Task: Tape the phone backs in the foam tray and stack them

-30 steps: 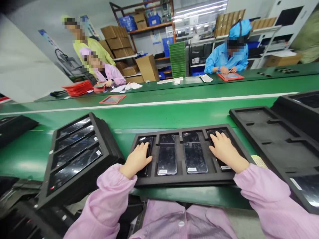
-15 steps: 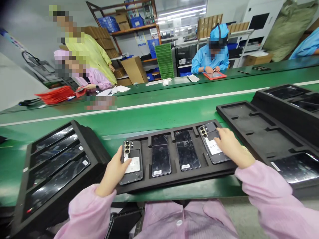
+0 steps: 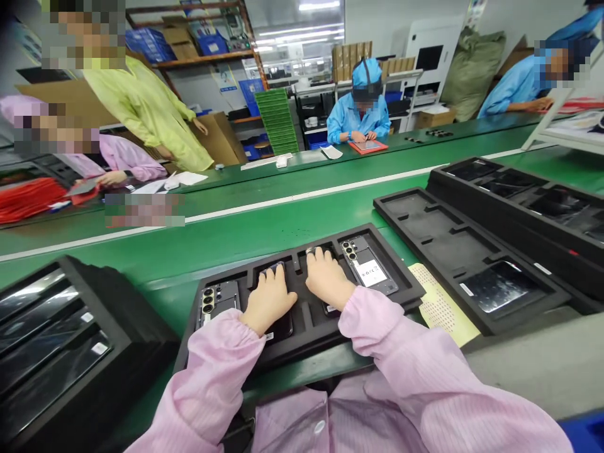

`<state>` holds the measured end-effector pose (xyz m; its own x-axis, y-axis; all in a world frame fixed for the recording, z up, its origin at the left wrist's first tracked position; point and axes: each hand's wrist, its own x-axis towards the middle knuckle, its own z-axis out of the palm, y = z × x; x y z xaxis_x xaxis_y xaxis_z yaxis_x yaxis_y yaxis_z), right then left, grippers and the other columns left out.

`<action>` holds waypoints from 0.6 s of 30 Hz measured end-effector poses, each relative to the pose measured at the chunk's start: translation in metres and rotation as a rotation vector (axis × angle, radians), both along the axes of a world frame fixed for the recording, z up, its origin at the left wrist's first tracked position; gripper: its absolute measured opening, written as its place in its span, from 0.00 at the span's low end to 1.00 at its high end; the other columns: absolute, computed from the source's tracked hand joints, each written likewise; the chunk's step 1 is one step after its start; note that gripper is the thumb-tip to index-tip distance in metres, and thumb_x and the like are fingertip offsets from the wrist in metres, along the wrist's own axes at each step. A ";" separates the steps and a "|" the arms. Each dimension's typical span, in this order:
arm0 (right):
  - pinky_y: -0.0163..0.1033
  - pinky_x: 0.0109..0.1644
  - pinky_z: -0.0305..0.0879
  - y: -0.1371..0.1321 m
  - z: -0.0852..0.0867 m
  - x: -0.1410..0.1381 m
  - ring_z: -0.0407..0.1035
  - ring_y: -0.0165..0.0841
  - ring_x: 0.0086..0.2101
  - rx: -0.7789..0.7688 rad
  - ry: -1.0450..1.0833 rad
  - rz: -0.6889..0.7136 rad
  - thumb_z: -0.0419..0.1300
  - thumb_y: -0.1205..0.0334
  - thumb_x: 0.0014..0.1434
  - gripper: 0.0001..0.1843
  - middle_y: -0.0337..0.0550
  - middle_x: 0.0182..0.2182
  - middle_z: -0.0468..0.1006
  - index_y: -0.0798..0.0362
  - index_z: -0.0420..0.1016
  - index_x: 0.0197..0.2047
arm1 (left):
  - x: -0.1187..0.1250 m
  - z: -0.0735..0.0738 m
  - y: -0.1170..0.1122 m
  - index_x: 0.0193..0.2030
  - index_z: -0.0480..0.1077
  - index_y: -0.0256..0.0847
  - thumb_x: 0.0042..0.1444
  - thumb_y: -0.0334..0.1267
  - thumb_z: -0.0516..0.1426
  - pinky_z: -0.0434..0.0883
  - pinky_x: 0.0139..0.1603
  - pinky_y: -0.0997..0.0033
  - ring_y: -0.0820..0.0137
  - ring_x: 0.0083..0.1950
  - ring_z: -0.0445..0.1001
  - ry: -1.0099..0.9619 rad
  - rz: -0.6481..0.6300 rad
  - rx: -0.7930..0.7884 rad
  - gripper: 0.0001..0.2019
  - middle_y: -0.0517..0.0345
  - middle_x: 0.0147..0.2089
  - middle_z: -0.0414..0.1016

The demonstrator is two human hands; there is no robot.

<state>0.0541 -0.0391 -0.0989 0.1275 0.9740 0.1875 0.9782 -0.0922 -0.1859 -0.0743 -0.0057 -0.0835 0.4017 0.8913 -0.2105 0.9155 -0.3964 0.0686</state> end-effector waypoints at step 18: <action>0.53 0.50 0.63 -0.058 -0.015 0.060 0.65 0.46 0.47 0.211 0.242 -0.001 0.53 0.63 0.55 0.12 0.52 0.49 0.71 0.54 0.75 0.39 | -0.064 -0.042 -0.017 0.54 0.67 0.31 0.54 0.34 0.50 0.58 0.61 0.48 0.48 0.66 0.50 -0.315 -0.096 0.192 0.21 0.36 0.64 0.56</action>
